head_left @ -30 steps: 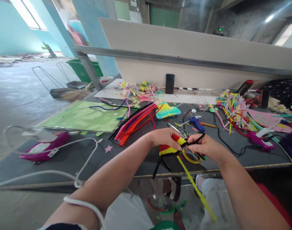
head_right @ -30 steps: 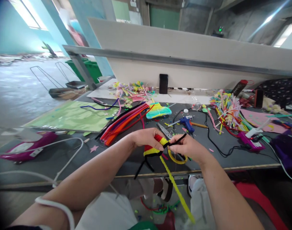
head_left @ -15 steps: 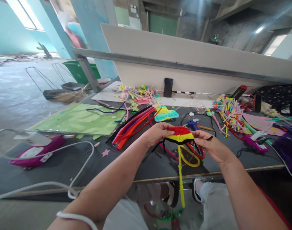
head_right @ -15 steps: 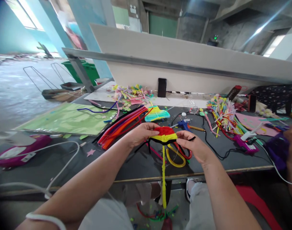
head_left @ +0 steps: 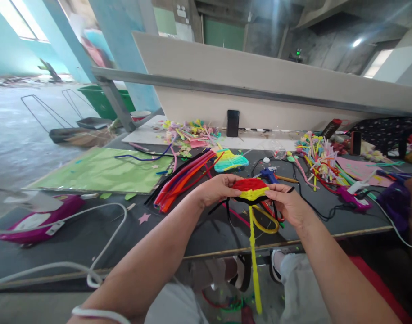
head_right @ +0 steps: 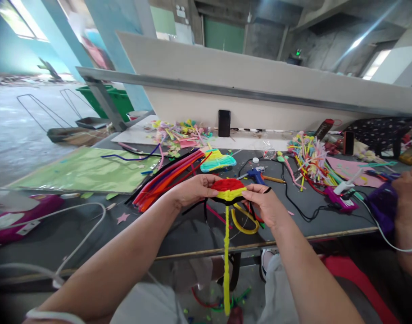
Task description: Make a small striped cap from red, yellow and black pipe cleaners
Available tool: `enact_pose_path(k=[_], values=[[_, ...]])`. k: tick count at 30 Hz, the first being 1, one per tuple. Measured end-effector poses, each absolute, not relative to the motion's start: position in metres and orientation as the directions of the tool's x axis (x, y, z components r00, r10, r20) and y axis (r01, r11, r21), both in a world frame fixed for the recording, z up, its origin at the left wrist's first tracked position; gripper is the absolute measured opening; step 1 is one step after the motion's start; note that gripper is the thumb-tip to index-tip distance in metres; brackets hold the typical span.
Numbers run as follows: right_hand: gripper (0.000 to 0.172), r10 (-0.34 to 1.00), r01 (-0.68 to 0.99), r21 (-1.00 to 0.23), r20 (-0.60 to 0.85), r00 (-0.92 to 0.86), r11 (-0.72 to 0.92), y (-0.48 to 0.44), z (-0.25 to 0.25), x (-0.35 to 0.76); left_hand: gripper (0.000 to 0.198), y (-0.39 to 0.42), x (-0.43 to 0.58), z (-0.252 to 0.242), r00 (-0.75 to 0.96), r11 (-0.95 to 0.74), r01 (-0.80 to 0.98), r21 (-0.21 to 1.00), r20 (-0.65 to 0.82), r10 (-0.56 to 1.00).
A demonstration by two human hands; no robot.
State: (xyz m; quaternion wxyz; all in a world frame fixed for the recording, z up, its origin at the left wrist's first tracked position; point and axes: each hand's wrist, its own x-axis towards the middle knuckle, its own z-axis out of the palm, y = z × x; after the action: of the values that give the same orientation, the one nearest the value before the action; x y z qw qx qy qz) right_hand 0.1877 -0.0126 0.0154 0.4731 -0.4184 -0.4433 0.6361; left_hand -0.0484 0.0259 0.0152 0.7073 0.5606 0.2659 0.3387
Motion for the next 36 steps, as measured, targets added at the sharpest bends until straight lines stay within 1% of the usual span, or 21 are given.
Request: enact_pose_path(k=[2, 4, 6, 7, 9, 12, 14, 16, 20, 22, 27, 30, 33, 36], values=[[0.023, 0.97, -0.22, -0.96, -0.128, -0.207, -0.173, -0.016, 0.015, 0.179, 0.06, 0.027, -0.051, 0.02, 0.637, 0.093, -0.09, 0.992, -0.015, 0.771], [0.025, 0.961, -0.199, -0.958, -0.157, -0.226, -0.204, -0.019, 0.015, 0.17, 0.062, 0.03, -0.052, 0.025, 0.628, 0.007, 0.035, 0.999, -0.027, 0.777], [0.027, 0.944, -0.184, -0.957, -0.169, -0.284, -0.226, -0.021, 0.017, 0.166, 0.056, 0.031, -0.051, 0.028, 0.647, -0.05, 0.166, 0.985, -0.07, 0.759], [0.03, 0.929, -0.179, -0.957, -0.161, -0.334, -0.23, -0.021, 0.018, 0.167, 0.052, 0.032, -0.05, 0.029, 0.663, -0.054, 0.213, 0.975, -0.104, 0.742], [0.038, 0.88, -0.156, -0.959, -0.143, -0.453, -0.236, -0.021, 0.023, 0.175, 0.048, 0.032, -0.049, 0.028, 0.69, -0.021, 0.253, 0.967, -0.166, 0.704], [0.049, 0.803, -0.034, -0.968, -0.185, -0.567, -0.248, -0.02, 0.029, 0.195, 0.047, 0.03, -0.052, 0.028, 0.705, 0.022, 0.235, 0.972, -0.186, 0.684], [0.049, 0.781, 0.06, -0.963, -0.25, -0.573, -0.264, -0.019, 0.029, 0.205, 0.045, 0.028, -0.055, 0.028, 0.718, 0.017, 0.215, 0.976, -0.17, 0.675], [0.043, 0.784, 0.097, -0.957, -0.282, -0.554, -0.275, -0.02, 0.025, 0.206, 0.044, 0.026, -0.057, 0.027, 0.728, 0.004, 0.198, 0.98, -0.15, 0.668], [0.033, 0.828, 0.021, -0.96, -0.253, -0.5, -0.28, -0.025, 0.015, 0.194, 0.044, 0.024, -0.057, 0.025, 0.747, 0.008, 0.178, 0.984, -0.14, 0.65], [0.028, 0.822, -0.022, -0.95, -0.259, -0.508, -0.313, -0.027, 0.013, 0.188, 0.045, 0.023, -0.056, 0.026, 0.757, 0.017, 0.163, 0.986, -0.137, 0.639], [0.026, 0.789, -0.125, -0.915, -0.255, -0.559, -0.384, -0.028, 0.013, 0.179, 0.048, 0.018, -0.056, 0.036, 0.778, 0.015, 0.109, 0.994, -0.095, 0.622], [0.024, 0.783, -0.131, -0.915, -0.243, -0.573, -0.38, -0.027, 0.013, 0.176, 0.048, 0.016, -0.058, 0.038, 0.777, 0.065, 0.058, 0.996, -0.086, 0.624], [0.023, 0.82, -0.111, -0.936, -0.23, -0.524, -0.333, -0.026, 0.013, 0.175, 0.043, 0.015, -0.06, 0.037, 0.758, 0.097, 0.002, 0.995, -0.064, 0.649], [0.022, 0.848, -0.086, -0.952, -0.218, -0.483, -0.293, -0.026, 0.015, 0.175, 0.04, 0.015, -0.06, 0.036, 0.753, 0.101, -0.008, 0.995, -0.06, 0.655]])
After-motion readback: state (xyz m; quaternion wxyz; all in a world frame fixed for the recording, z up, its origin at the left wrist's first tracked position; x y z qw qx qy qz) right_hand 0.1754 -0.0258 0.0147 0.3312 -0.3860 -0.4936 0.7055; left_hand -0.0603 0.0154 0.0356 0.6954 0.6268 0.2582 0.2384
